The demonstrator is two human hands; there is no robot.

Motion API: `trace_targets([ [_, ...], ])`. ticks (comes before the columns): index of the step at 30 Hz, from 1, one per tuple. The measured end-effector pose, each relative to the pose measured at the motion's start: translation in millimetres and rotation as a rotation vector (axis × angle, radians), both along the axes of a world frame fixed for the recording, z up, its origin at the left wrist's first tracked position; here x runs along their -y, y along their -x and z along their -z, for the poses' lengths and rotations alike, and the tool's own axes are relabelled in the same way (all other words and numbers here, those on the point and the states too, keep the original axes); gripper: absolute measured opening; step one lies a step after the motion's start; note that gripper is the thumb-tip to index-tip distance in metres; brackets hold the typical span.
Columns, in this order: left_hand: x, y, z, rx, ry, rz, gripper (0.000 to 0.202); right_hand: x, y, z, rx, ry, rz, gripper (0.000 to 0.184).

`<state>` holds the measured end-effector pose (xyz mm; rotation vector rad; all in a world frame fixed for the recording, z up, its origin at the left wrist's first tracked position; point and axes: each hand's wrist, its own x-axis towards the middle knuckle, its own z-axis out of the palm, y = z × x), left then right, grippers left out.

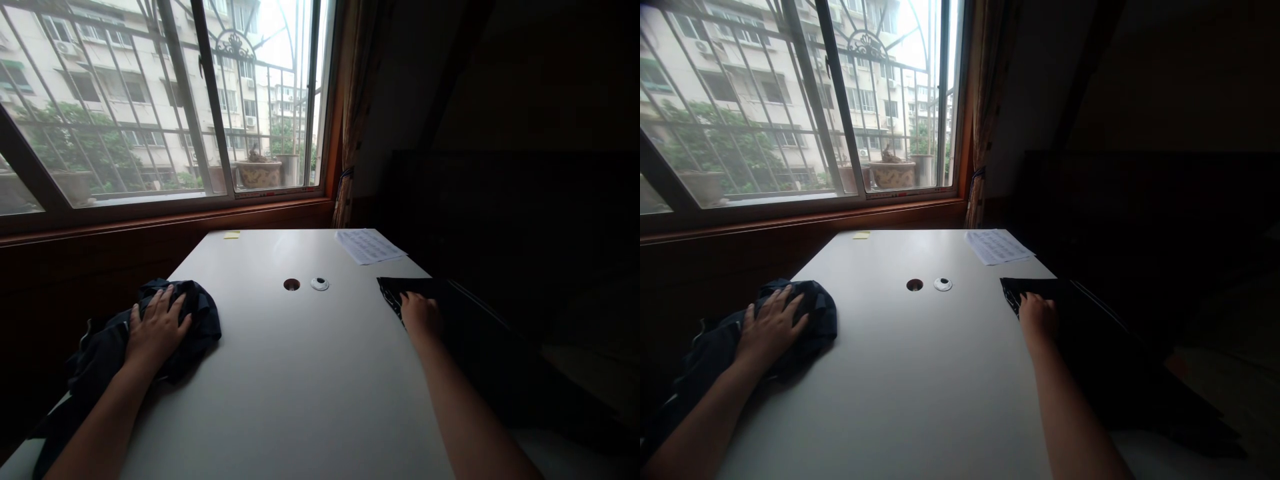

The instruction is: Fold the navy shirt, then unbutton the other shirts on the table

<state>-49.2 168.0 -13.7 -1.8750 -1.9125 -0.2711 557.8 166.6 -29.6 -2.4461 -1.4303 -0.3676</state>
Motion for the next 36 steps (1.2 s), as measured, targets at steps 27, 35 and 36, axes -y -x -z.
trace_targets([
  [27,52,-157,15.5,0.668,0.258,0.862,0.057,49,207,-66.4,-0.914,-0.152,-0.901,0.032],
  [35,50,-154,28.0,1.106,0.279,0.749,0.047,81,262,-122.2,-1.789,0.11,-1.125,0.034],
  [36,48,-151,24.3,1.157,0.261,0.727,0.047,82,264,-128.3,-1.854,0.119,-1.12,0.033],
])
